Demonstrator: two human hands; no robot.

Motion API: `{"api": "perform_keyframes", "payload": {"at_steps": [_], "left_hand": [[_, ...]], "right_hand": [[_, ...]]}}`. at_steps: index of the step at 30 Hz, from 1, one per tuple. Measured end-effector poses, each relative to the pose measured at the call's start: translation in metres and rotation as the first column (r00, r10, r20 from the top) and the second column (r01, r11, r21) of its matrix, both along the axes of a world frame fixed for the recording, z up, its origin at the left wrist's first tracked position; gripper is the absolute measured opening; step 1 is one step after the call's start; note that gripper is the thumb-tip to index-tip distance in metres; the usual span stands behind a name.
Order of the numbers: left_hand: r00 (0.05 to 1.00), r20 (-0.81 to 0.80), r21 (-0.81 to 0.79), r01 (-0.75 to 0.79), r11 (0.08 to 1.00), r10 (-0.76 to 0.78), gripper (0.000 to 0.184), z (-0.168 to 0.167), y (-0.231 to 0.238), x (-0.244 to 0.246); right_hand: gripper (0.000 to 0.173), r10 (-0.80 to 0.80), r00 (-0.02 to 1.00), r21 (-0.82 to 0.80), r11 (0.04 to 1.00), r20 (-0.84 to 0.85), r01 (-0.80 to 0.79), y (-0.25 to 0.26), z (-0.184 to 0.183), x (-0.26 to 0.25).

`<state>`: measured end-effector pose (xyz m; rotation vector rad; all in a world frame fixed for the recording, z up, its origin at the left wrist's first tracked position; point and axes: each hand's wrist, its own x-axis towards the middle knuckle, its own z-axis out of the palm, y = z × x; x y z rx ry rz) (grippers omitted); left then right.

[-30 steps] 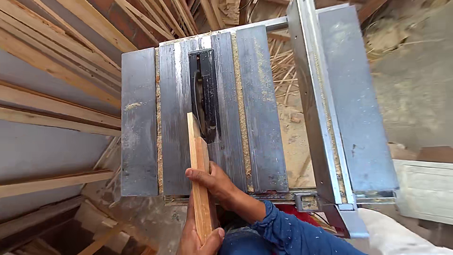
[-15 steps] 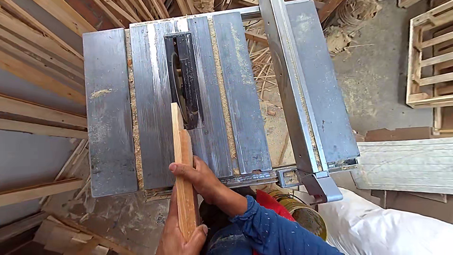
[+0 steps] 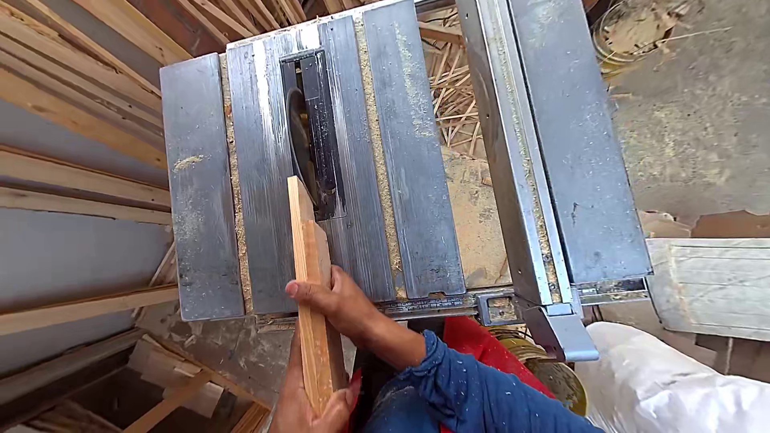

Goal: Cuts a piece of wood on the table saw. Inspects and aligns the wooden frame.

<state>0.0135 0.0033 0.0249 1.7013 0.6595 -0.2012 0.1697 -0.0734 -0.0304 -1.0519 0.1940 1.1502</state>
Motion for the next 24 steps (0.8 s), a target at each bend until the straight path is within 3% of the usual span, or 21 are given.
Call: {"api": "perform_keyframes", "payload": {"at_steps": [3,5,9,12,15,19,22,24], "left_hand": [[0.998,-0.064,0.018,-0.003,1.0,0.004,0.115,0.013,0.008,-0.018],[0.998,-0.042,0.026,-0.039,0.999,0.04,0.116,0.015,0.011,-0.022],[1.0,-0.028,0.049,0.0,0.999,0.001,0.12,0.016,0.02,0.004],[0.998,-0.041,-0.012,0.056,0.998,-0.056,0.121,0.027,0.022,0.01],[0.994,-0.106,-0.019,0.035,0.999,-0.037,0.109,0.046,0.031,0.002],[0.995,-0.094,-0.042,0.039,0.998,-0.042,0.115,0.048,0.05,0.01],[0.992,-0.084,-0.039,0.089,0.995,-0.092,0.112,0.042,0.052,0.019],[0.989,-0.125,-0.02,0.079,0.997,-0.081,0.103,0.041,0.049,0.005]], "right_hand": [[0.065,-0.063,0.998,0.017,0.998,-0.029,0.064,0.005,-0.006,-0.013],[0.062,-0.021,0.999,0.036,0.999,-0.037,0.022,0.01,-0.001,-0.011],[0.052,0.0,0.999,0.074,0.997,-0.047,0.003,0.015,0.015,0.006],[0.055,-0.048,0.996,0.062,0.997,-0.075,0.052,0.011,0.016,0.003],[0.055,-0.111,0.989,0.08,0.99,-0.094,0.118,0.02,0.014,-0.006],[0.046,-0.057,0.995,0.095,0.993,-0.075,0.065,0.031,0.029,0.006],[0.056,-0.074,0.996,0.037,0.996,-0.054,0.076,0.029,0.03,0.011],[0.072,-0.102,0.994,-0.009,0.995,-0.03,0.102,0.023,0.022,-0.004]]}}
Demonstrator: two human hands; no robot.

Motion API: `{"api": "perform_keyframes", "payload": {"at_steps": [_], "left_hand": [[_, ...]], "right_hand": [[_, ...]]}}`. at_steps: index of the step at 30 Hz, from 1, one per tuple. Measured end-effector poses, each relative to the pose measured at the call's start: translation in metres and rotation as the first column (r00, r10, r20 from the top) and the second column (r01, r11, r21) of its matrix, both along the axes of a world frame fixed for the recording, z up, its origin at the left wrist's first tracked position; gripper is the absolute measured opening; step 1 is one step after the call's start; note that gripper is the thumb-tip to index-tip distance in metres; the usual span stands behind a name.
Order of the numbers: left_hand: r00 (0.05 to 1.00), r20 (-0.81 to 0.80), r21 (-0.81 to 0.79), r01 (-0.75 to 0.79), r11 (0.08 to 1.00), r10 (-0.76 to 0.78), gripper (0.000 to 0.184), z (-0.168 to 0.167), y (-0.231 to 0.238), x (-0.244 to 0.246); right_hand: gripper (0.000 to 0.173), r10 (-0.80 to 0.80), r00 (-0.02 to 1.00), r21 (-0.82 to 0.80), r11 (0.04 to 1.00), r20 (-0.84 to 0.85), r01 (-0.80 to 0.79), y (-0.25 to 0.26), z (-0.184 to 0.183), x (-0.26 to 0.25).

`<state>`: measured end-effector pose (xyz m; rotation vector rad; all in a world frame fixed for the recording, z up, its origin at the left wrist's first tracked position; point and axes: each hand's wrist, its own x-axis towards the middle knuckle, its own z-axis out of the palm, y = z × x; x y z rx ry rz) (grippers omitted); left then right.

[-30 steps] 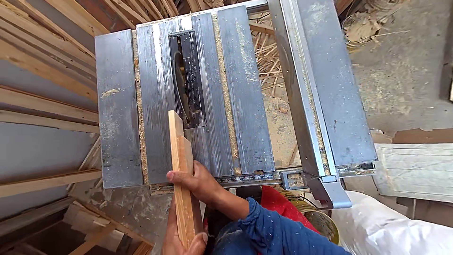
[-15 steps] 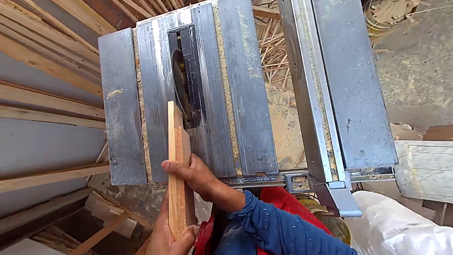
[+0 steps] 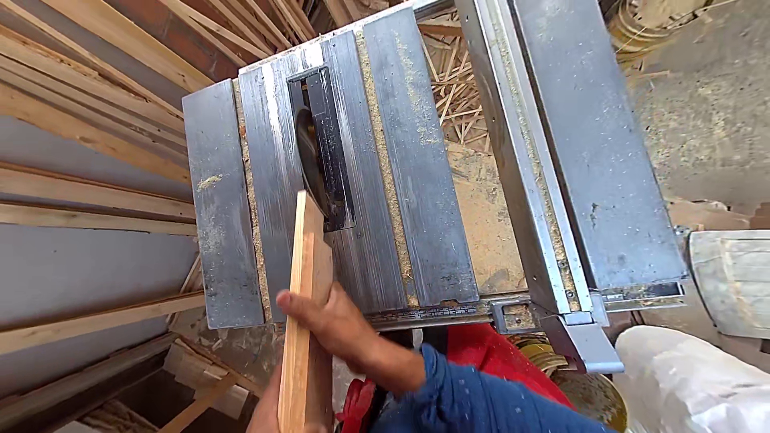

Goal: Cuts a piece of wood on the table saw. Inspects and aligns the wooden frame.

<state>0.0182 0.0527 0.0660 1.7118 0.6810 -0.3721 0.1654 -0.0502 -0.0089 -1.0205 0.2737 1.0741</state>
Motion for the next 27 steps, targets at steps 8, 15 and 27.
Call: {"api": "perform_keyframes", "payload": {"at_steps": [8,15,27], "left_hand": [[0.926,0.34,-0.712,0.14,0.688,0.164,0.044,-0.089,0.031,-0.065],[0.951,0.309,-0.158,0.04,0.987,0.011,0.102,-0.108,0.035,-0.033],[0.874,0.175,0.178,0.425,0.887,-0.454,0.107,-0.111,0.057,0.021]], "right_hand": [[0.057,-0.242,0.966,0.318,0.926,0.091,0.203,-0.024,-0.028,-0.037],[0.063,-0.366,0.855,-0.265,0.84,0.367,0.474,-0.007,-0.029,-0.025],[0.076,0.528,0.782,-0.937,0.281,0.332,0.208,0.058,0.021,-0.022]]}}
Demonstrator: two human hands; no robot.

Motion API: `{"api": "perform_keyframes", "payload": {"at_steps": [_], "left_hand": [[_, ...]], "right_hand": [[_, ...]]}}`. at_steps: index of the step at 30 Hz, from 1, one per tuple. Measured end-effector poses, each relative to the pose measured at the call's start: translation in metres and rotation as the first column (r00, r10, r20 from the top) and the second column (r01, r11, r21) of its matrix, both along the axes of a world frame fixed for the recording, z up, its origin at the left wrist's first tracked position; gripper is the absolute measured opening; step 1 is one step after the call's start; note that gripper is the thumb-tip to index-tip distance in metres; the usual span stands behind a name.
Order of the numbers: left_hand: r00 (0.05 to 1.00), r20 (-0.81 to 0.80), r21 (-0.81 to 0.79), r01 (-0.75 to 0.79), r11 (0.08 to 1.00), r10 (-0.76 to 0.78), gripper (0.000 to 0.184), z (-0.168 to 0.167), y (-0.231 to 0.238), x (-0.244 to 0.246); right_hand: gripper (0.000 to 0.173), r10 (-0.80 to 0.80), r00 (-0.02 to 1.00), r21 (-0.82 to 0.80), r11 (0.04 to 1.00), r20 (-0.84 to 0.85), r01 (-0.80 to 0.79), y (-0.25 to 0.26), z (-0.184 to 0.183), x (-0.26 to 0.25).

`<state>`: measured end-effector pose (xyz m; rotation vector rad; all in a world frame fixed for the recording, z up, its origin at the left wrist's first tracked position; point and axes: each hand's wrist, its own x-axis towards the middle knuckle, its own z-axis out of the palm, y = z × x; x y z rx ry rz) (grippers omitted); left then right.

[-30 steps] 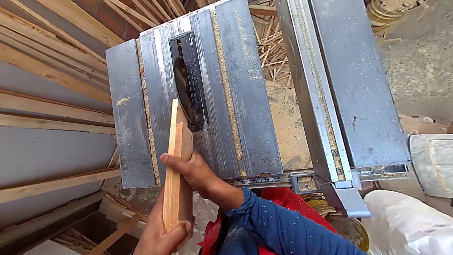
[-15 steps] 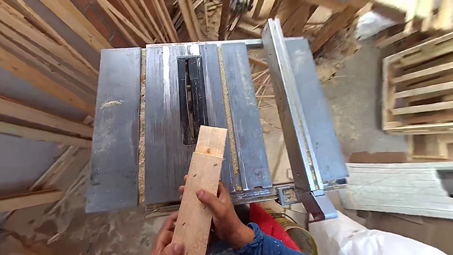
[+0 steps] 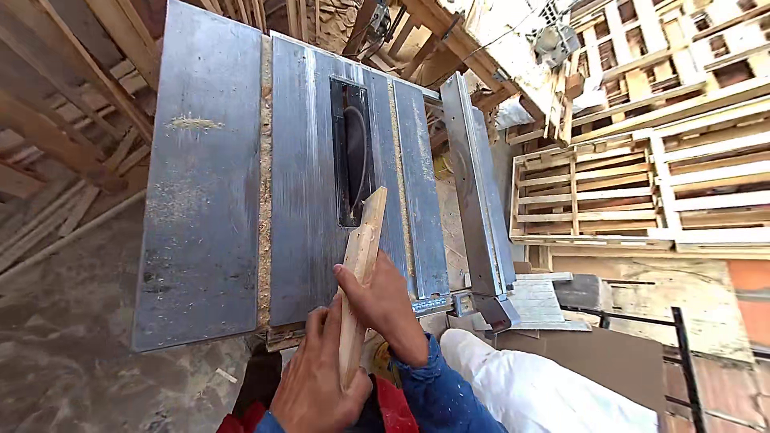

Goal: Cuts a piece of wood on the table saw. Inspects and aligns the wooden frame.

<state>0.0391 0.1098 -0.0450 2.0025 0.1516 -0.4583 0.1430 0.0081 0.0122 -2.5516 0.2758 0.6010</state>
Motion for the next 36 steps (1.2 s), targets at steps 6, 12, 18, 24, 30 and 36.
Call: {"api": "perform_keyframes", "payload": {"at_steps": [6,12,18,24,30,36], "left_hand": [[0.994,0.034,-0.03,-0.1,0.995,0.101,0.108,0.007,0.005,-0.025],[0.998,0.017,0.026,-0.064,0.998,0.064,0.112,0.022,0.009,-0.042],[0.993,0.075,0.086,-0.092,0.992,0.086,0.109,-0.002,-0.003,-0.011],[0.992,0.064,0.114,-0.118,0.986,0.111,0.113,0.023,-0.006,-0.036],[0.986,0.013,0.079,-0.166,0.983,0.166,0.11,0.025,-0.018,-0.03],[0.981,0.017,0.009,-0.196,0.981,0.196,0.11,0.025,-0.032,-0.004]], "right_hand": [[0.071,0.06,0.998,-0.075,0.995,-0.017,-0.061,0.014,-0.008,0.0],[0.066,0.068,0.997,-0.059,0.996,-0.026,-0.07,0.0,-0.02,-0.008],[0.063,0.088,0.995,-0.045,0.995,0.046,-0.085,0.011,-0.004,0.004],[0.064,0.096,0.995,-0.004,0.995,-0.009,-0.096,-0.007,-0.019,-0.003],[0.067,0.174,0.985,-0.027,0.984,-0.01,-0.174,-0.007,-0.013,0.012],[0.067,0.238,0.971,-0.065,0.969,-0.026,-0.239,-0.012,0.01,0.026]]}}
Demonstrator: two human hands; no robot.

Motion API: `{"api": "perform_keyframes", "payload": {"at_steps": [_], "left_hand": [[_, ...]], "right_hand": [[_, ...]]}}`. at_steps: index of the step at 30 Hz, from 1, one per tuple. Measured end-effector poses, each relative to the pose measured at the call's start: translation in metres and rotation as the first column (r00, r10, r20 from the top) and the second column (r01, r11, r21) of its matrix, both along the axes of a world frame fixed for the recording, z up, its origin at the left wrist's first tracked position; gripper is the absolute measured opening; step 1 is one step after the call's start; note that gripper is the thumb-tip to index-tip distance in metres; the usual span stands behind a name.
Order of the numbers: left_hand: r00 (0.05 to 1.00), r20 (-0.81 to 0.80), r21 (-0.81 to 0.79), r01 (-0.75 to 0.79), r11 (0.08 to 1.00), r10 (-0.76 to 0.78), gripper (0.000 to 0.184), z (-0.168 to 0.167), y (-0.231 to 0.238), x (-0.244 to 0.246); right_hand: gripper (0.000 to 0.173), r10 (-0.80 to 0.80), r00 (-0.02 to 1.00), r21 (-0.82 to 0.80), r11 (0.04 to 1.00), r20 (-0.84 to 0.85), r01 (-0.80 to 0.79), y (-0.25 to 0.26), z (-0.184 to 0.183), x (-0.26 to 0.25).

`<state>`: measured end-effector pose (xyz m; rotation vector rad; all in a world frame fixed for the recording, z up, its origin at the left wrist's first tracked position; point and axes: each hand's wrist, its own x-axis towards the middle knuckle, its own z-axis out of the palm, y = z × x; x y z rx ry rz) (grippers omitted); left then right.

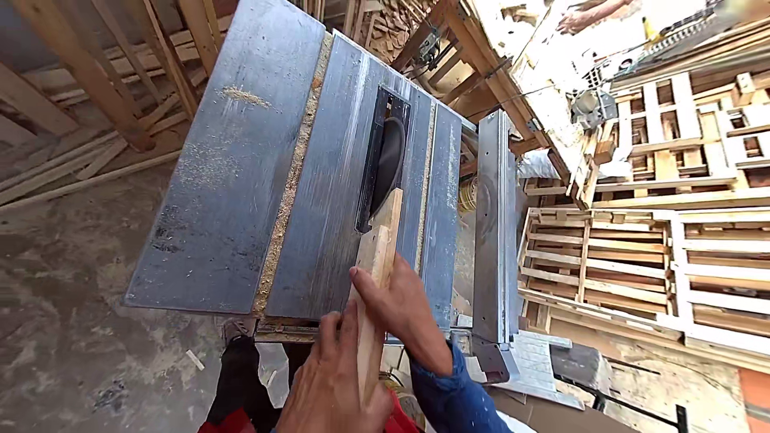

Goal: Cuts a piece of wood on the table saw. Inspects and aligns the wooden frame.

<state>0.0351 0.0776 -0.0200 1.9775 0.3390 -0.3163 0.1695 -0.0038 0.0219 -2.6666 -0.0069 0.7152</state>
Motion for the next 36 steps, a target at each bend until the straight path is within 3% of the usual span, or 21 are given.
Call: {"api": "perform_keyframes", "payload": {"at_steps": [3,6,8,10,13,15,18,20,21,22,24,26,27,28,29,30,31,32,33,35,36], "left_hand": [[0.999,-0.025,-0.028,-0.029,0.999,0.029,0.107,0.004,-0.009,0.013],[0.997,-0.059,-0.045,-0.044,0.998,0.041,0.112,0.02,-0.017,-0.008],[0.994,-0.067,-0.015,-0.084,0.996,0.083,0.113,0.037,-0.012,-0.049],[0.985,0.012,0.133,-0.173,0.976,0.173,0.105,0.048,-0.003,-0.11],[0.852,0.419,0.416,-0.488,0.768,0.315,0.098,0.035,0.034,-0.207],[0.732,0.535,0.413,-0.662,0.625,0.422,0.097,0.032,0.068,-0.282],[0.38,0.51,0.171,-0.924,0.342,0.772,0.101,0.036,0.102,-0.431],[0.017,0.331,-0.162,-0.984,0.075,0.943,0.101,0.036,0.09,-0.521],[-0.158,0.234,-0.358,-0.931,-0.066,0.959,0.095,0.037,0.078,-0.556],[-0.313,0.157,-0.539,-0.822,-0.184,0.937,0.096,0.042,0.067,-0.583],[-0.559,0.173,-0.744,-0.614,-0.264,0.811,0.086,0.053,0.054,-0.617],[-0.779,0.238,-0.796,-0.499,-0.342,0.58,0.053,0.072,0.051,-0.641],[-0.859,0.281,-0.775,-0.466,-0.427,0.428,0.047,0.093,0.056,-0.656],[-0.888,0.349,-0.735,-0.458,-0.499,0.3,0.045,0.117,0.06,-0.679],[-0.865,0.455,-0.677,-0.49,-0.549,0.211,0.047,0.144,0.062,-0.707],[-0.797,0.585,-0.593,-0.548,-0.59,0.152,0.051,0.172,0.064,-0.738],[-0.697,0.705,-0.489,-0.61,-0.624,0.129,0.056,0.198,0.066,-0.771],[-0.586,0.794,-0.362,-0.669,-0.649,0.16,0.057,0.22,0.071,-0.804],[-0.484,0.846,-0.222,-0.699,-0.68,0.222,0.051,0.242,0.083,-0.832],[-0.335,0.86,0.052,-0.693,-0.719,0.386,0.039,0.286,0.126,-0.871],[-0.27,0.838,0.181,-0.682,-0.709,0.474,0.048,0.309,0.155,-0.882]], "right_hand": [[0.06,0.06,0.998,-0.081,0.995,0.027,-0.057,0.003,0.013,0.007],[0.055,0.065,0.998,-0.084,0.994,0.003,-0.065,-0.003,0.02,-0.011],[0.055,0.044,0.999,0.039,0.998,-0.024,-0.043,-0.003,0.015,-0.034],[0.058,0.028,0.998,0.316,0.949,-0.056,-0.008,0.006,0.01,-0.074],[0.055,0.134,0.964,0.81,0.575,-0.229,0.112,0.048,0.004,-0.147],[0.053,0.264,0.9,0.889,0.396,-0.348,0.227,0.088,-0.007,-0.204],[0.05,0.413,0.764,0.867,0.288,-0.496,0.407,0.157,-0.025,-0.31],[0.049,0.534,0.647,0.835,0.273,-0.544,0.477,0.198,-0.028,-0.386],[0.048,0.601,0.567,0.816,0.297,-0.563,0.496,0.218,-0.025,-0.431],[0.047,0.675,0.458,0.795,0.34,-0.579,0.503,0.237,-0.017,-0.48],[0.048,0.807,0.197,0.773,0.417,-0.556,0.478,0.265,0.007,-0.57],[0.042,0.875,-0.025,0.793,0.449,-0.483,0.412,0.286,0.03,-0.646],[0.036,0.901,-0.126,0.825,0.432,-0.416,0.365,0.296,0.042,-0.678],[0.027,0.927,-0.212,0.888,0.361,-0.309,0.286,0.306,0.055,-0.705],[0.023,0.943,-0.307,0.965,0.19,-0.128,0.18,0.317,0.068,-0.726],[0.026,0.908,-0.407,0.995,-0.085,0.098,0.051,0.334,0.082,-0.743],[0.035,0.805,-0.512,0.924,-0.379,0.301,-0.053,0.354,0.095,-0.758],[0.047,0.692,-0.579,0.784,-0.605,0.431,-0.139,0.377,0.103,-0.771],[0.049,0.6,-0.594,0.621,-0.756,0.536,-0.204,0.401,0.106,-0.783],[0.044,0.499,-0.531,0.42,-0.866,0.685,-0.272,0.456,0.103,-0.801],[0.047,0.479,-0.491,0.374,-0.877,0.728,-0.301,0.484,0.101,-0.809]]}}
